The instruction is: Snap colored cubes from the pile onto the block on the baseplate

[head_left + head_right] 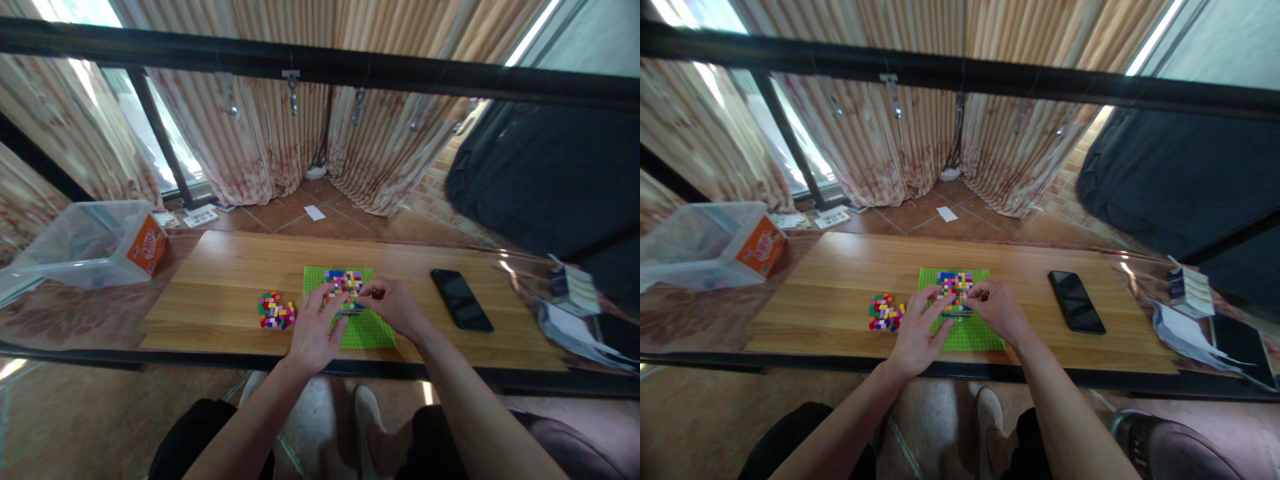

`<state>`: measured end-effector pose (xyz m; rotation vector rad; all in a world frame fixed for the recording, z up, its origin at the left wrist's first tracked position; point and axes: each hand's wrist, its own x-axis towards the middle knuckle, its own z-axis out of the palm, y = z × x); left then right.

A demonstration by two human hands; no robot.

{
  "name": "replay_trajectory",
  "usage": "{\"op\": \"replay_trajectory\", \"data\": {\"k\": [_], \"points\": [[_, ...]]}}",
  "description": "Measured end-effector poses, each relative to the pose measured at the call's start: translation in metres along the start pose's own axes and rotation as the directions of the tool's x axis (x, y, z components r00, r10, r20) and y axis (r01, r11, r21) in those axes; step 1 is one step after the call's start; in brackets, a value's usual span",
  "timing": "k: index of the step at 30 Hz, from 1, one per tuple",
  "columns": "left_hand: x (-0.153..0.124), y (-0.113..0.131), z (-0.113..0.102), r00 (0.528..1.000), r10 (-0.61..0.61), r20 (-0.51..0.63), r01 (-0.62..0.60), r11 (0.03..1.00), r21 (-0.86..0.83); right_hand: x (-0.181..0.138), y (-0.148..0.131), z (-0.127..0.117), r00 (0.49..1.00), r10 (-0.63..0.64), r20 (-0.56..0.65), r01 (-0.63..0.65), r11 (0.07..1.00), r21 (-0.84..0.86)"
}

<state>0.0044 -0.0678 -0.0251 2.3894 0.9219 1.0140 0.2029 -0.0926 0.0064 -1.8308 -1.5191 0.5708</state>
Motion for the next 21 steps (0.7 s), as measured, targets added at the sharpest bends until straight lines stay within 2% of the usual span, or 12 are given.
{"op": "replay_trajectory", "data": {"k": [3, 7, 17, 19, 21], "points": [[0.000, 0.005, 0.003, 0.996, 0.046, 0.070, -0.055, 0.989, 0.138, 0.002, 0.003, 0.003, 1.000, 0.000, 0.003, -0.001, 0.998, 0.070], [0.003, 0.008, 0.007, 0.996, 0.034, 0.084, -0.057, 0.957, 0.283, 0.004, 0.001, 0.005, 1.000, -0.025, -0.001, 0.025, 0.996, 0.091], [0.002, 0.009, 0.015, 0.997, 0.058, 0.042, -0.070, 0.908, 0.412, 0.002, 0.004, 0.018, 0.999, -0.014, -0.039, 0.020, 0.987, 0.160], [0.004, 0.013, 0.011, 0.997, 0.032, 0.065, -0.056, 0.905, 0.423, 0.000, 0.006, 0.008, 0.997, 0.007, -0.072, 0.004, 0.988, 0.157], [0.007, 0.018, 0.005, 0.995, 0.006, 0.102, -0.048, 0.909, 0.415, -0.005, 0.016, -0.015, 0.987, 0.065, -0.149, -0.044, 0.989, 0.140]]}}
